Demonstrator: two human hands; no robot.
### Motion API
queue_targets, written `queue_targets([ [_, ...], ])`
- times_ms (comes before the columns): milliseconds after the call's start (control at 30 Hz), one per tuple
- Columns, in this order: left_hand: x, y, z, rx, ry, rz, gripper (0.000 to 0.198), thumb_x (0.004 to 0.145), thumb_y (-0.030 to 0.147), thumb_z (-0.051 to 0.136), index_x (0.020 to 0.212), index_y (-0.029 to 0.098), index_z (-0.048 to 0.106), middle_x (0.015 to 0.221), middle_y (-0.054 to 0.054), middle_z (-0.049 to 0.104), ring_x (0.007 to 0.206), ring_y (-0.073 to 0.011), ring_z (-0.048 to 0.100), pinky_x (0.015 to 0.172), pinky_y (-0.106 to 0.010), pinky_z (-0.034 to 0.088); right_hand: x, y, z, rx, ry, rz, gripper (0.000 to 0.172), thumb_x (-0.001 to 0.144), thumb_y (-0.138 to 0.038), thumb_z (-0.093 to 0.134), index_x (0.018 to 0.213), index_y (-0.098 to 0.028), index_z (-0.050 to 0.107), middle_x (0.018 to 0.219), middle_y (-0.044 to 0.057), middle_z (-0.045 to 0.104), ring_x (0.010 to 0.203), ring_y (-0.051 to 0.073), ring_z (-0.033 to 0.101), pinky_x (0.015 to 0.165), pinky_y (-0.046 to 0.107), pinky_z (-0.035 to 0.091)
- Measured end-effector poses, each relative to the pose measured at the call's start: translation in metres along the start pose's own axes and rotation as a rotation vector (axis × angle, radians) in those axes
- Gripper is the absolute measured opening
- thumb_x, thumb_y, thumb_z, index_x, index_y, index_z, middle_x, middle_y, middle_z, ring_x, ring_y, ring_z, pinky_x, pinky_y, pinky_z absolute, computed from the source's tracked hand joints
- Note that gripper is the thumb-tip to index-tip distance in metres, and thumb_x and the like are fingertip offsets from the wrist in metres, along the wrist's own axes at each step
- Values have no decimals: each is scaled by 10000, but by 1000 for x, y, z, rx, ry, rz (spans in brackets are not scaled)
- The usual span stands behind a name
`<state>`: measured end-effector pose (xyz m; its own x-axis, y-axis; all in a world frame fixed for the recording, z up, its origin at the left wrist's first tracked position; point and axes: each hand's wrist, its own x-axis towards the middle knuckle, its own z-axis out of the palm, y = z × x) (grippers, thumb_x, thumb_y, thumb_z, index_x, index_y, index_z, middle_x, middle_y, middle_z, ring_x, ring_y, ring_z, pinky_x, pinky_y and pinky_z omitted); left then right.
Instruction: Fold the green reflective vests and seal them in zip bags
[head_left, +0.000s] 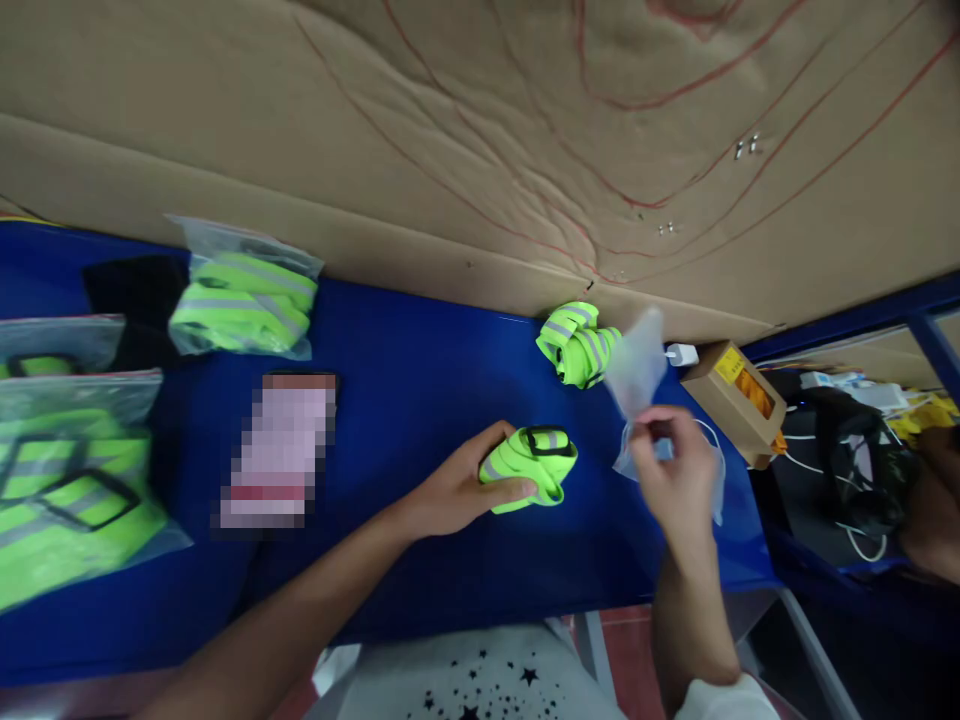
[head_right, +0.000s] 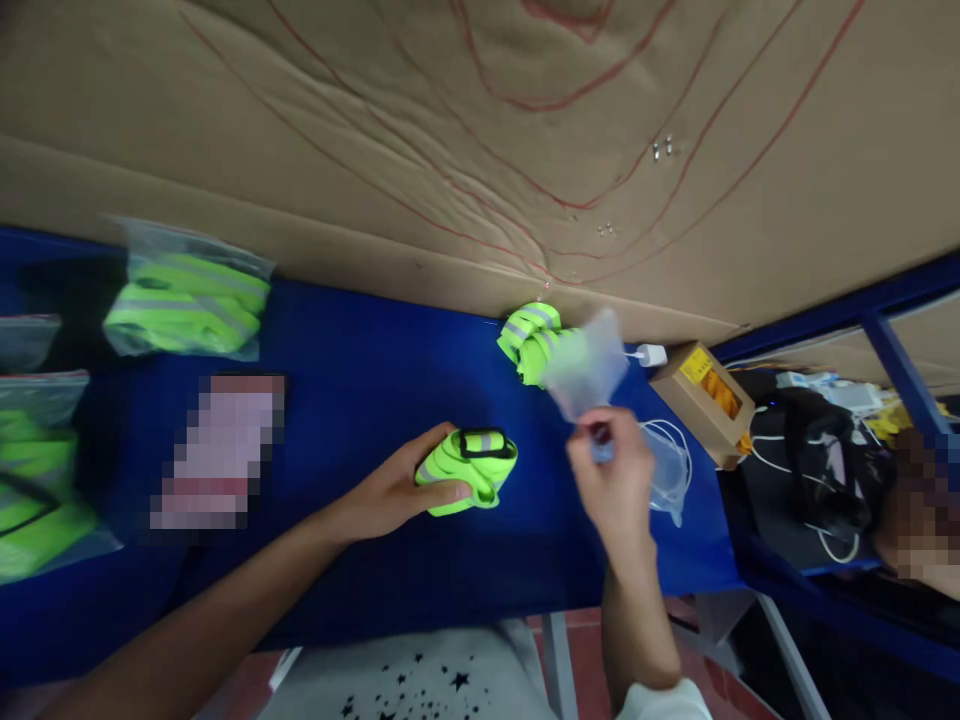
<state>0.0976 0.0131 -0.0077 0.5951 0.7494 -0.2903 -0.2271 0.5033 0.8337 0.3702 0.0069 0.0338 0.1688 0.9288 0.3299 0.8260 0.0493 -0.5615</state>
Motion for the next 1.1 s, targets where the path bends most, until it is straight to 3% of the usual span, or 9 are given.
queue_targets([
  [133, 0, 6, -5, 153, 56, 7, 389, 744, 393, 880, 977, 170, 663, 882, 0, 691, 806, -161, 631, 725, -253, 470, 0, -23, 36, 203, -460, -63, 87, 948, -272, 608, 930, -215, 671, 868, 36, 704, 789, 174, 645, 753, 295, 502],
  [267, 0, 5, -6, 204, 43, -55, 414, 760, 419, 867, 1047, 172, 700, 919, -18, 722, 820, -177, 646, 719, -264, 473, 2, -7, 58, 371, -632, 31, 105, 919, -221, 617, 923, -194, 718, 845, 19, 735, 736, 150, 663, 680, 263, 485],
  [333, 1, 4, -5, 207, 25, -59, 420, 777, 423, 856, 1088, 181, 711, 975, -37, 738, 873, -200, 669, 750, -283, 500, -1, -2, 59, 414, -660, 27, 113, 901, -192, 620, 943, -193, 724, 888, 20, 753, 781, 156, 684, 719, 270, 505],
  [433, 3, 1, -5, 236, 75, 30, 454, 786, 408, 854, 1175, 210, 730, 1231, -85, 717, 1102, -260, 674, 936, -350, 531, -4, -2, 55, 473, -689, 15, 111, 923, -205, 616, 980, -204, 710, 925, 21, 748, 841, 169, 690, 781, 290, 521],
  [533, 6, -2, -7, 243, 115, 77, 414, 803, 416, 841, 1172, 249, 758, 1420, -93, 633, 1293, -308, 604, 1120, -423, 473, -5, -4, 52, 462, -674, 13, 111, 967, -250, 589, 994, -212, 691, 891, 19, 720, 792, 163, 662, 739, 283, 512],
  [667, 5, -5, -5, 245, 177, 74, 349, 792, 440, 846, 1097, 278, 798, 1518, -78, 538, 1455, -350, 463, 1222, -467, 393, -6, -4, 53, 436, -647, -4, 135, 976, -219, 554, 1027, -214, 679, 938, 30, 717, 822, 165, 657, 750, 281, 513],
  [800, 2, -5, 0, 238, 239, 49, 370, 786, 452, 848, 1108, 275, 807, 1491, -102, 506, 1470, -359, 432, 1222, -490, 403, -6, -3, 54, 461, -641, 19, 135, 989, -242, 554, 1038, -218, 677, 949, 30, 703, 834, 160, 645, 766, 280, 512],
  [967, 1, -1, -2, 179, 240, 49, 355, 780, 450, 854, 1071, 250, 815, 1510, -102, 508, 1445, -368, 464, 1146, -459, 483, -1, -7, 56, 645, -628, 199, 166, 964, -389, 638, 960, -223, 655, 802, -5, 653, 702, 137, 614, 663, 257, 509],
  [1100, 2, 2, -4, 23, 100, -55, 423, 800, 402, 843, 1166, 210, 755, 1240, -105, 732, 1100, -293, 705, 921, -398, 577, 0, -7, 54, 649, -630, 201, 185, 950, -402, 670, 952, -217, 675, 793, -7, 641, 694, 127, 596, 644, 245, 495],
])
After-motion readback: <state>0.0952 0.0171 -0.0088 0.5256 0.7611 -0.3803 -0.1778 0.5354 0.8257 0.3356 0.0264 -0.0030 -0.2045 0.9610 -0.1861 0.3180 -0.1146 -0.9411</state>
